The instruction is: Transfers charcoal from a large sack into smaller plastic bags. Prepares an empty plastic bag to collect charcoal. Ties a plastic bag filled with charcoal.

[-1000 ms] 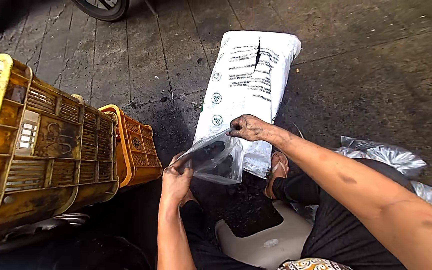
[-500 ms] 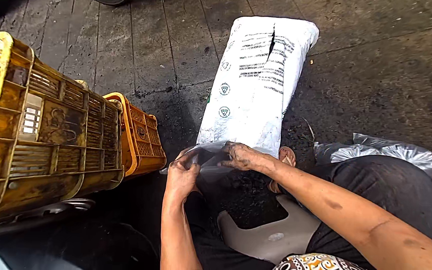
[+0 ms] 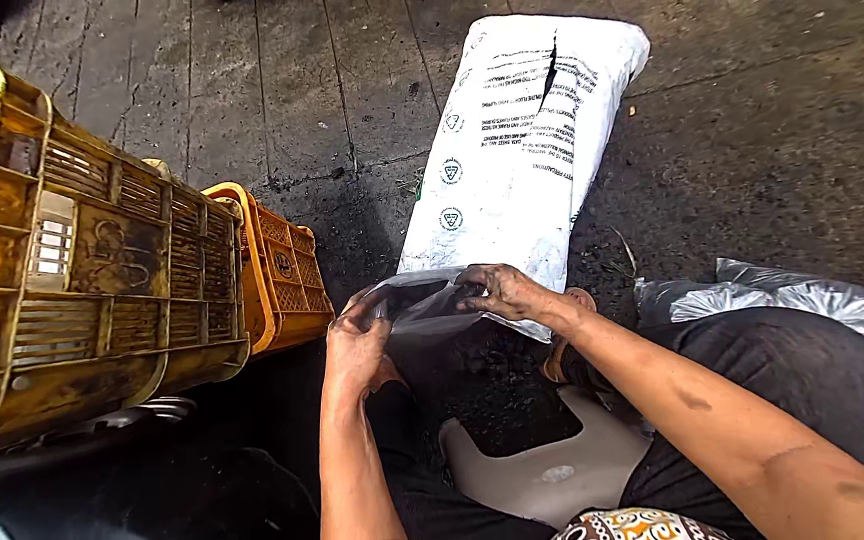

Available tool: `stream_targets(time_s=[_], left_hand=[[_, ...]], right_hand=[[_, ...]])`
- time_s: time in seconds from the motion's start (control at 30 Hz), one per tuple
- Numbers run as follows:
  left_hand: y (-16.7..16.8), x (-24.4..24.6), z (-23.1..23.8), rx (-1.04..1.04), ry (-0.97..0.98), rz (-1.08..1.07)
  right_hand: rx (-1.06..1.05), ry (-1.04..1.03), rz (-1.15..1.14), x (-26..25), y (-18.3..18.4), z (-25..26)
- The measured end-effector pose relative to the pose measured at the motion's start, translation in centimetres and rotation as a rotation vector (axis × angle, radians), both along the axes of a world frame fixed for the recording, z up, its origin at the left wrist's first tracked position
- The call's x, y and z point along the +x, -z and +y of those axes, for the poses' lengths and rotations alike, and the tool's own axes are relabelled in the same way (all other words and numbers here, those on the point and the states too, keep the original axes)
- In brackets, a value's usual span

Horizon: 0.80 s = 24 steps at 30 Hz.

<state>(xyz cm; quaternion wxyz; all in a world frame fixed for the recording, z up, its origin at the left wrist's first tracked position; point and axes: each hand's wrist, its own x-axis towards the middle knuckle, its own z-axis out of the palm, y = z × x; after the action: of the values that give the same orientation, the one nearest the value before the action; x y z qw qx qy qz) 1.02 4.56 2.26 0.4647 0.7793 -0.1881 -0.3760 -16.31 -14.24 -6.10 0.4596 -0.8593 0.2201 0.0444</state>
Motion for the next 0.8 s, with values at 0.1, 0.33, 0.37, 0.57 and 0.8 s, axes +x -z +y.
stream_targets(time_s=[0.1, 0.33, 0.37, 0.57, 0.8], left_hand=[[0.0, -0.1, 0.3, -0.026, 0.004, 0.019], [-0.2, -0.5, -0.2, -0.057, 0.015, 0.048], [-0.2, -0.6, -0.3, -0.053, 0.017, 0.046], [0.1, -0.8, -0.8, -0.065, -0.013, 0.045], [0.3, -0.8, -0.7, -0.048, 0.014, 0.016]], right_hand=[[0.088, 0.000, -0.081, -1.0, -1.2, -2.0], [-0.097, -0.039, -0.096, -2.3, -4.9, -3.6], [-0.108, -0.053, -0.108, -2.5, -5.0, -3.8], [0.341, -0.019, -0.054, -3.0, -4.3, -4.5], [0.775, 0.217, -0.222, -3.8, -0.1, -4.7]])
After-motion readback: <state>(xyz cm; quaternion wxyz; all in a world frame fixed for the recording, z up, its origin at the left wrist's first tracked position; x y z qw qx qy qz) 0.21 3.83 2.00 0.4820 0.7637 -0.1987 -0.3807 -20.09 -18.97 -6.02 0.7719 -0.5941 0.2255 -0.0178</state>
